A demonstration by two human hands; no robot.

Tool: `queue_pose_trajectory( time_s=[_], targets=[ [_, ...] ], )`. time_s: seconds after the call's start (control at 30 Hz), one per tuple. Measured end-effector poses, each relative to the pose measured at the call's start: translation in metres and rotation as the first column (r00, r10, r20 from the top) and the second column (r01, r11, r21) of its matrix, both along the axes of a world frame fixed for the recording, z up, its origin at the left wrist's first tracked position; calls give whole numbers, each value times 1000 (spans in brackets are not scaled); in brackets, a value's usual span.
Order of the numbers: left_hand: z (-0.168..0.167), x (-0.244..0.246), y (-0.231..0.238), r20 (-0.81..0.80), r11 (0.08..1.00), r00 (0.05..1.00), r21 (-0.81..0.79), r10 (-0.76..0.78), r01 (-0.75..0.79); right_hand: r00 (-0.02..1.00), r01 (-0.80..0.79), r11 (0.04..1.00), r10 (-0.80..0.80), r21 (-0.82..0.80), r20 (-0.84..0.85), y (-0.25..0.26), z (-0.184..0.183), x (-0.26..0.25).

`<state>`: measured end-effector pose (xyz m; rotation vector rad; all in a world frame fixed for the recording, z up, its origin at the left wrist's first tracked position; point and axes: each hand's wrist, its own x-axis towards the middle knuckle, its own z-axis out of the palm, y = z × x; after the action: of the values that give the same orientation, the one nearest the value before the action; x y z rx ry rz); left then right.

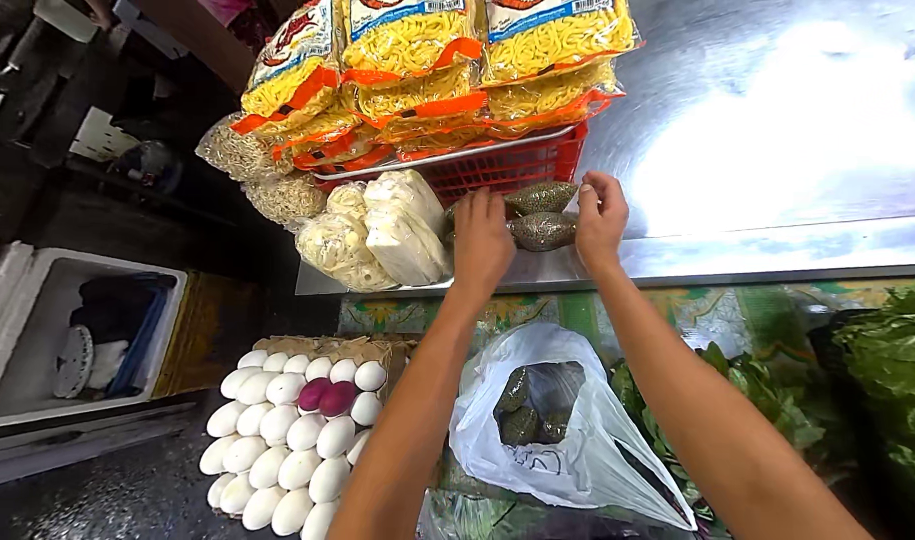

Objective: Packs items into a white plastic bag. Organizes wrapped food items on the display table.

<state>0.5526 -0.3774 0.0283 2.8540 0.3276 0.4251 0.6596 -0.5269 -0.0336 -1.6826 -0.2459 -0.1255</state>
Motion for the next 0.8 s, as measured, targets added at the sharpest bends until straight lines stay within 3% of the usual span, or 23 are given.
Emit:
queue_pose_trajectory(
  time_s=[0.07, 0.17, 0.3, 0.57, 0.8],
  targets=[
    [10, 9, 18, -118, 998, 991, 30, 60, -57, 1000, -13, 1000, 13, 10, 8, 1, 0, 0],
    [23, 28, 34, -386, 999, 922, 51, 34, -16, 1000, -2, 999, 2, 32, -5, 2, 1, 1],
    [28, 41, 44, -515, 999, 857, 40, 20, 1, 1000, -10, 1000, 11, 15, -19, 2, 0, 2],
    [30, 41, 50, -519, 988, 855, 128, -11, 90, 999, -34, 999, 34, 27, -6, 2, -1, 3],
    [53, 39, 44, -415, 985, 904, 168, 100, -32, 999, -45, 999, 45, -19, 9, 3, -1, 2]
  ],
)
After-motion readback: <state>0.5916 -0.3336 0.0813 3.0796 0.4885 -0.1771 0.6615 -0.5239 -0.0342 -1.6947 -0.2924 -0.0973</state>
